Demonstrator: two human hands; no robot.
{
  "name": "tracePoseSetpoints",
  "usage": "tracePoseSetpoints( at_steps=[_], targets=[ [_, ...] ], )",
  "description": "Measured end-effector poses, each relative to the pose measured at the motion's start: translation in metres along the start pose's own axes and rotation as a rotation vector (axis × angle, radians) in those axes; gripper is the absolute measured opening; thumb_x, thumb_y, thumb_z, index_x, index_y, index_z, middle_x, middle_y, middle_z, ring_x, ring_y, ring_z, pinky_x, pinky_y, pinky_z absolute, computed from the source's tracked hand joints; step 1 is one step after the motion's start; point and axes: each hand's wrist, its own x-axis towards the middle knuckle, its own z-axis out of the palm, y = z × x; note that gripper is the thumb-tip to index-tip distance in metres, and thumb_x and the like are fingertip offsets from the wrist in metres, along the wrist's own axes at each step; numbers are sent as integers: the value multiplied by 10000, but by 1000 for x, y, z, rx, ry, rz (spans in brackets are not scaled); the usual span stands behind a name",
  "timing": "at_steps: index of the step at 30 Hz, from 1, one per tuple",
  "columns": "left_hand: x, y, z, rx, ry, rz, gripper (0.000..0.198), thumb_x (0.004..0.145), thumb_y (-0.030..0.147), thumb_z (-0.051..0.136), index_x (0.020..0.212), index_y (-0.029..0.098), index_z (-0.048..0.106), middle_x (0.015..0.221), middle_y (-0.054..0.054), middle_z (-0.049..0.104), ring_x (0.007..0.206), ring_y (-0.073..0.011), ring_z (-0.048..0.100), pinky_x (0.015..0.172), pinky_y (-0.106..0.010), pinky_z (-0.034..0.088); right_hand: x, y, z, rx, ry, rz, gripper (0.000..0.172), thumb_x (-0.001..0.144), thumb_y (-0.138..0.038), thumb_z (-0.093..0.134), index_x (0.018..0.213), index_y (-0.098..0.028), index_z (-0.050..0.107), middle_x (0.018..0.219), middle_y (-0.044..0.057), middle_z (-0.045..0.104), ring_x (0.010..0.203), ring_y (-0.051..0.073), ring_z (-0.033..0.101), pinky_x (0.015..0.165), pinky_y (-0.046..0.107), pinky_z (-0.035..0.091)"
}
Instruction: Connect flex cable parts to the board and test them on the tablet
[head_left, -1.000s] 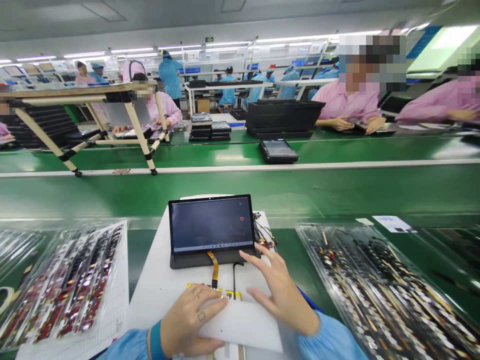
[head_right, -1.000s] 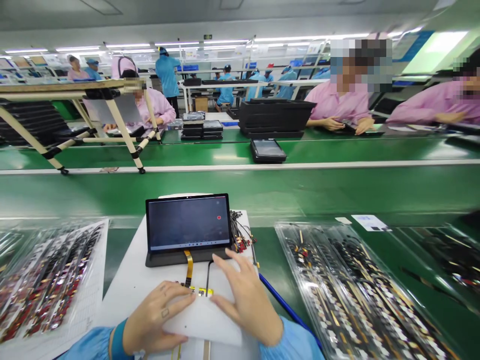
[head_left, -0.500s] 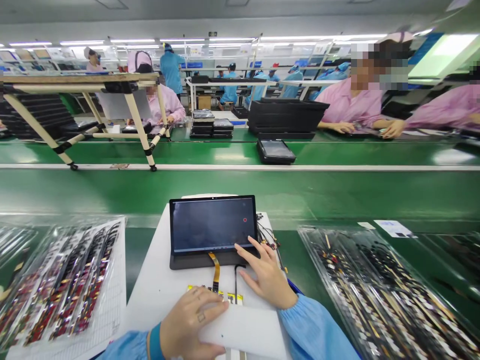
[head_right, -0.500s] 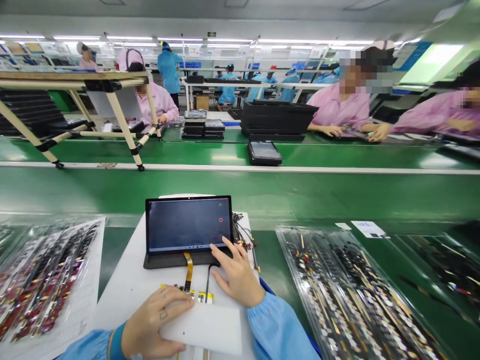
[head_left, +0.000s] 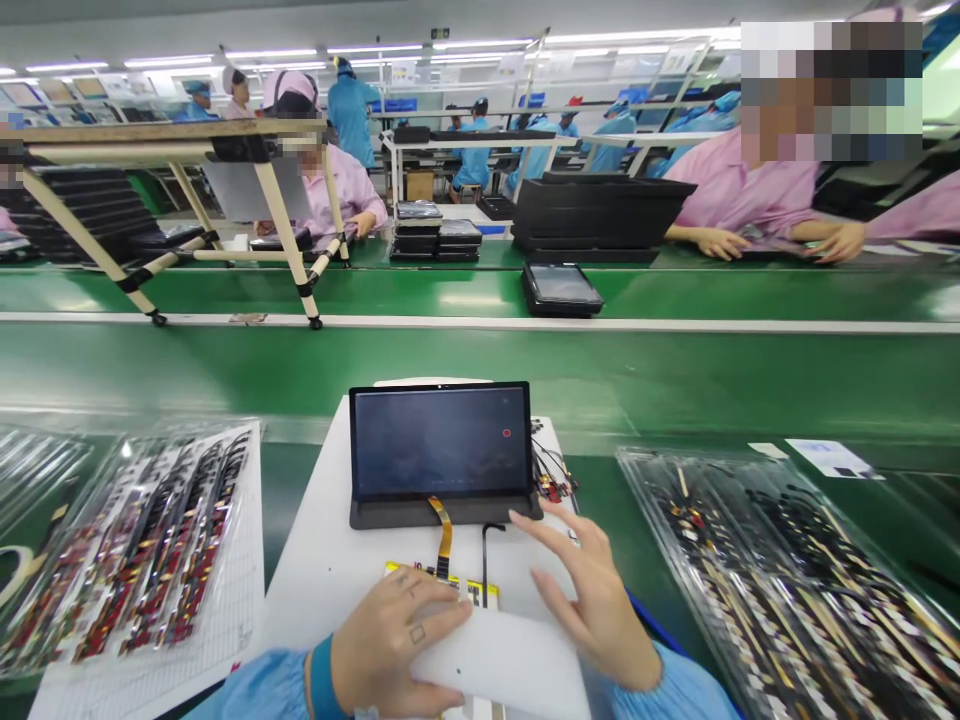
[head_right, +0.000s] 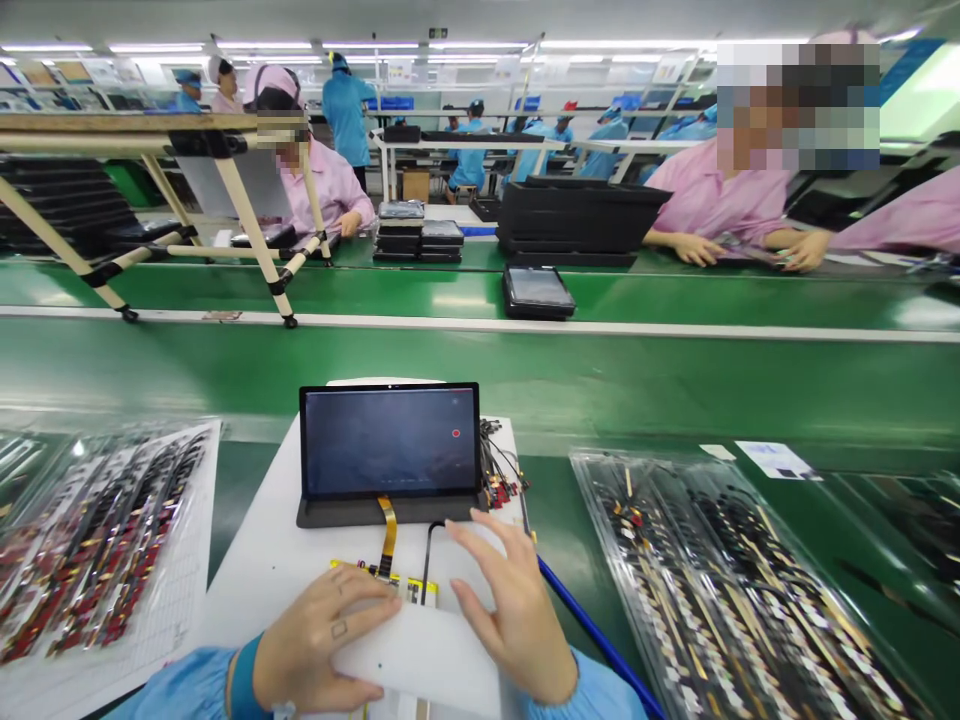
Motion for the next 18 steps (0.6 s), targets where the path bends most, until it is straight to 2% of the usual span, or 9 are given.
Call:
tracePoseSetpoints(
  at_steps=[3,5,8,9,11,13,18],
  targets=[
    [-1,-1,1,11,0,1,511,860,470,422,1247,138,404,975,-143,640,841,-238,631,705,-383,507,2,17,15,-104,-3,-26,329,883,-269,383,1185,-198,492,1122,88,563,1150,237,453,855,382,385],
    [-2,0,1,20,6,0,510,869,473,406,1252,136,405,974,-146,642,848,-237,631,717,-383,506,7,25,22,-155,-54,-131,338,876,-255,403,1192,-168,486,1135,85,569,1183,245,421,890,390,356],
    [0,1,-1,29,14,-1,497,884,479,386,1242,135,421,960,-144,647,842,-229,634,720,-372,507,17,24,25,-221,-92,-271,345,873,-230,414,1204,-145,461,1142,60,584,1244,228,347,942,375,307],
    [1,2,-3,34,16,-1,491,892,483,373,1233,133,430,951,-142,650,836,-225,636,717,-367,509,19,21,25,-251,-67,-262,338,877,-222,402,1202,-143,452,1148,62,582,1265,220,315,946,370,298],
    [3,5,-5,44,21,-1,485,906,486,345,1217,127,444,934,-139,654,828,-219,639,714,-359,512,21,16,25,-310,21,-156,331,888,-237,379,1194,-123,433,1181,103,558,1296,228,254,933,385,298],
    [4,7,-6,51,23,-1,483,913,484,331,1212,123,447,931,-138,658,832,-217,641,723,-358,514,17,13,27,-318,53,-59,340,894,-274,375,1182,-99,414,1203,144,535,1304,256,228,916,413,308],
    [4,9,-7,18,-4,-8,486,899,472,376,1232,122,431,951,-141,657,851,-223,636,729,-362,515,7,8,28,-201,-66,-177,293,890,-254,383,1136,-106,444,1161,90,577,1277,247,267,927,391,308]
  ],
)
